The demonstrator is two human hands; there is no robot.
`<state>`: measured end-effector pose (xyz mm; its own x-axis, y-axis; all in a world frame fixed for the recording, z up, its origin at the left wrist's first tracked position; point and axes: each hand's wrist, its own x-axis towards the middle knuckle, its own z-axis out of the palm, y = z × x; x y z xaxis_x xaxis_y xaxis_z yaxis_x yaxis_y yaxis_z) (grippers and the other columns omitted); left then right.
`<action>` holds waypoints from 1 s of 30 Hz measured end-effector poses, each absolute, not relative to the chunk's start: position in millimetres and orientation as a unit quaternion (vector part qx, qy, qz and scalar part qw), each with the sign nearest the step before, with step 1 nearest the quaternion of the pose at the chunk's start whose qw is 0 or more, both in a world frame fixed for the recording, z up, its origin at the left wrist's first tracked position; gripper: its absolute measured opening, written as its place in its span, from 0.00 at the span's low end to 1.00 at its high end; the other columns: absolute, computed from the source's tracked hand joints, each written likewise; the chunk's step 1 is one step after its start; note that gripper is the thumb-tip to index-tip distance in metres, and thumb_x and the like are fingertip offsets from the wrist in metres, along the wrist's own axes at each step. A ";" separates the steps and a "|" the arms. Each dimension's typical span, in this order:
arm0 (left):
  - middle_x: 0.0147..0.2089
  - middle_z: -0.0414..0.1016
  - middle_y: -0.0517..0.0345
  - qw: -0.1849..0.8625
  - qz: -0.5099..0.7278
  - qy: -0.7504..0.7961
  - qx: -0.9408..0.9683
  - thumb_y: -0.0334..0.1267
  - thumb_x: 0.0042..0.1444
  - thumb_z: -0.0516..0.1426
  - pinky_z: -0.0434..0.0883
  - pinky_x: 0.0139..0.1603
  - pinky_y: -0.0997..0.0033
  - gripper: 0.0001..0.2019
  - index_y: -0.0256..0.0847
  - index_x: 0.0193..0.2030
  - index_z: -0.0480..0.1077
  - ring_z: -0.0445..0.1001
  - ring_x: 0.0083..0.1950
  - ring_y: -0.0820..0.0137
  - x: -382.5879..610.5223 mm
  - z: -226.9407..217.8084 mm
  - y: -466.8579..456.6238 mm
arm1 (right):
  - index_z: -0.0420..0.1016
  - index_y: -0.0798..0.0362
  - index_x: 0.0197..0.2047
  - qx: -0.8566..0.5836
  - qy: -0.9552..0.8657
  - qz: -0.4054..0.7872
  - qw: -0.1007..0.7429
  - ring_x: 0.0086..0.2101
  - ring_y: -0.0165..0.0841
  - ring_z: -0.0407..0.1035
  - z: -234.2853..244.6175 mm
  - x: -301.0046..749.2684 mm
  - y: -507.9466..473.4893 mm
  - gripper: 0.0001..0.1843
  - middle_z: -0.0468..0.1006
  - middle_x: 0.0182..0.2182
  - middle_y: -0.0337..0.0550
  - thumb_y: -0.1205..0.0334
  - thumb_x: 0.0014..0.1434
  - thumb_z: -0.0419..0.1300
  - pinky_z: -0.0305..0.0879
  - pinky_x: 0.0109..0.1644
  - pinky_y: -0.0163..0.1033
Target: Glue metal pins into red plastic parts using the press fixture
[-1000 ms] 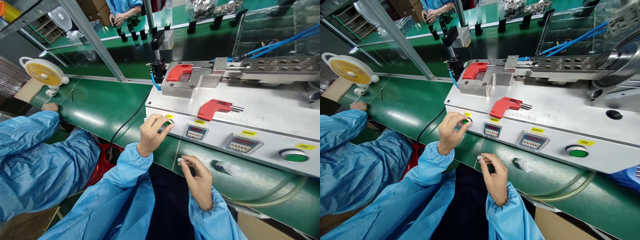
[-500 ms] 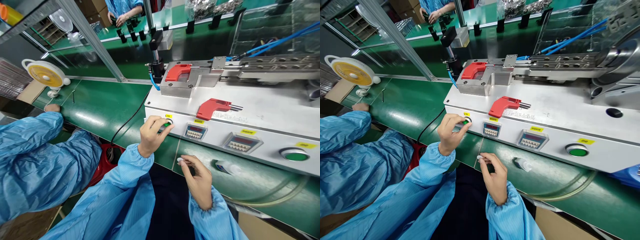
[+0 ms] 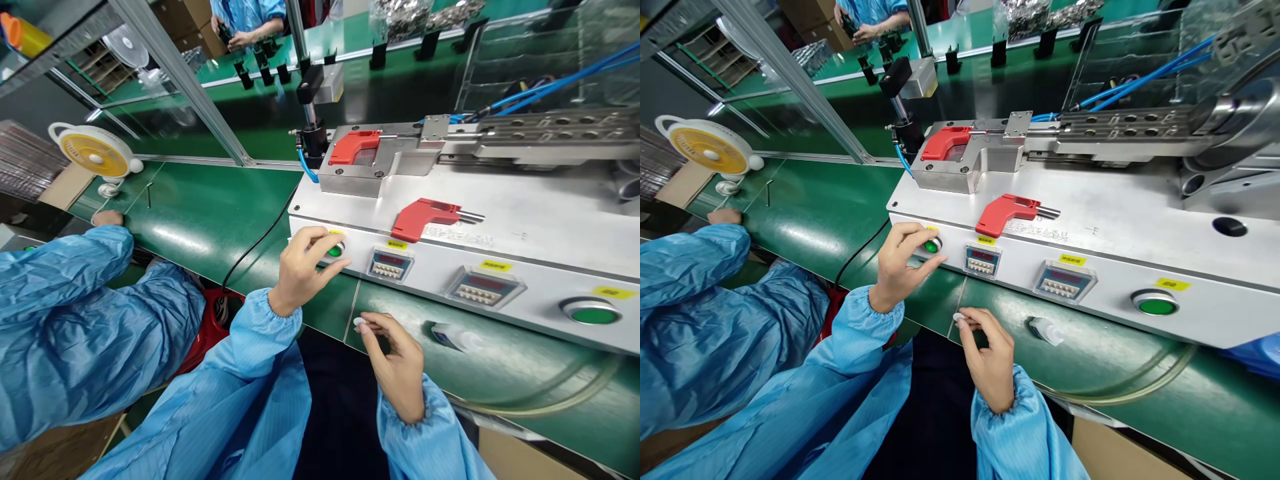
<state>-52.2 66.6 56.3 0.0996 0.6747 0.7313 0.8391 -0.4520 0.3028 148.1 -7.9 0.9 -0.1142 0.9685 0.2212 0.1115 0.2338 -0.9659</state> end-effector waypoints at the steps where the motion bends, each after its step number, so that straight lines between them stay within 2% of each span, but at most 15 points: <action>1: 0.46 0.77 0.50 0.093 -0.420 -0.510 -0.745 0.43 0.70 0.61 0.80 0.47 0.66 0.10 0.41 0.51 0.77 0.79 0.44 0.65 -53.0 55.8 65.6 | 0.81 0.50 0.46 -0.442 -0.610 0.431 0.496 0.31 0.35 0.78 1.0 148.2 -7.6 0.09 0.81 0.33 0.44 0.54 0.71 0.63 0.80 0.39 0.40; 5: 0.45 0.77 0.52 0.120 -0.429 -0.492 -0.748 0.36 0.70 0.61 0.79 0.48 0.68 0.06 0.42 0.50 0.77 0.80 0.45 0.66 -54.3 52.6 63.7 | 0.81 0.50 0.45 -0.442 -0.610 0.428 0.499 0.31 0.34 0.78 1.0 148.3 -6.9 0.08 0.81 0.33 0.43 0.56 0.71 0.63 0.79 0.38 0.39; 11: 0.46 0.78 0.52 0.131 -0.422 -0.489 -0.752 0.35 0.69 0.62 0.80 0.49 0.68 0.08 0.43 0.54 0.77 0.81 0.46 0.66 -55.6 52.9 64.7 | 0.81 0.50 0.45 -0.440 -0.610 0.431 0.499 0.31 0.35 0.78 1.3 148.5 -8.0 0.06 0.82 0.34 0.43 0.58 0.71 0.63 0.79 0.39 0.40; 15: 0.42 0.79 0.54 0.160 -0.442 -0.464 -0.750 0.33 0.68 0.64 0.81 0.47 0.73 0.09 0.41 0.53 0.78 0.82 0.42 0.69 -55.6 53.8 65.1 | 0.81 0.50 0.45 -0.442 -0.610 0.432 0.495 0.32 0.35 0.78 0.3 149.1 -8.2 0.07 0.82 0.34 0.44 0.56 0.71 0.63 0.79 0.39 0.40; 23: 0.39 0.78 0.56 0.205 -0.438 -0.492 -0.724 0.41 0.72 0.61 0.81 0.42 0.74 0.08 0.40 0.50 0.78 0.82 0.37 0.72 -52.6 45.4 65.3 | 0.81 0.50 0.45 -0.437 -0.610 0.432 0.500 0.32 0.35 0.78 -1.9 148.0 -7.4 0.06 0.81 0.34 0.43 0.58 0.71 0.64 0.79 0.40 0.40; 26: 0.38 0.77 0.55 0.207 -0.383 -0.490 -0.755 0.42 0.72 0.60 0.76 0.39 0.72 0.09 0.38 0.49 0.76 0.80 0.37 0.69 -59.3 54.6 66.2 | 0.80 0.50 0.45 -0.437 -0.611 0.435 0.497 0.32 0.35 0.77 -1.7 147.4 -7.6 0.06 0.81 0.34 0.43 0.58 0.71 0.63 0.79 0.40 0.40; 30: 0.33 0.73 0.54 0.274 -0.191 -0.452 -0.827 0.47 0.74 0.56 0.64 0.30 0.65 0.16 0.38 0.39 0.74 0.74 0.32 0.65 -71.9 80.0 70.4 | 0.81 0.50 0.45 -0.436 -0.610 0.441 0.493 0.32 0.35 0.78 0.0 146.6 -8.0 0.07 0.81 0.35 0.43 0.56 0.71 0.63 0.79 0.41 0.41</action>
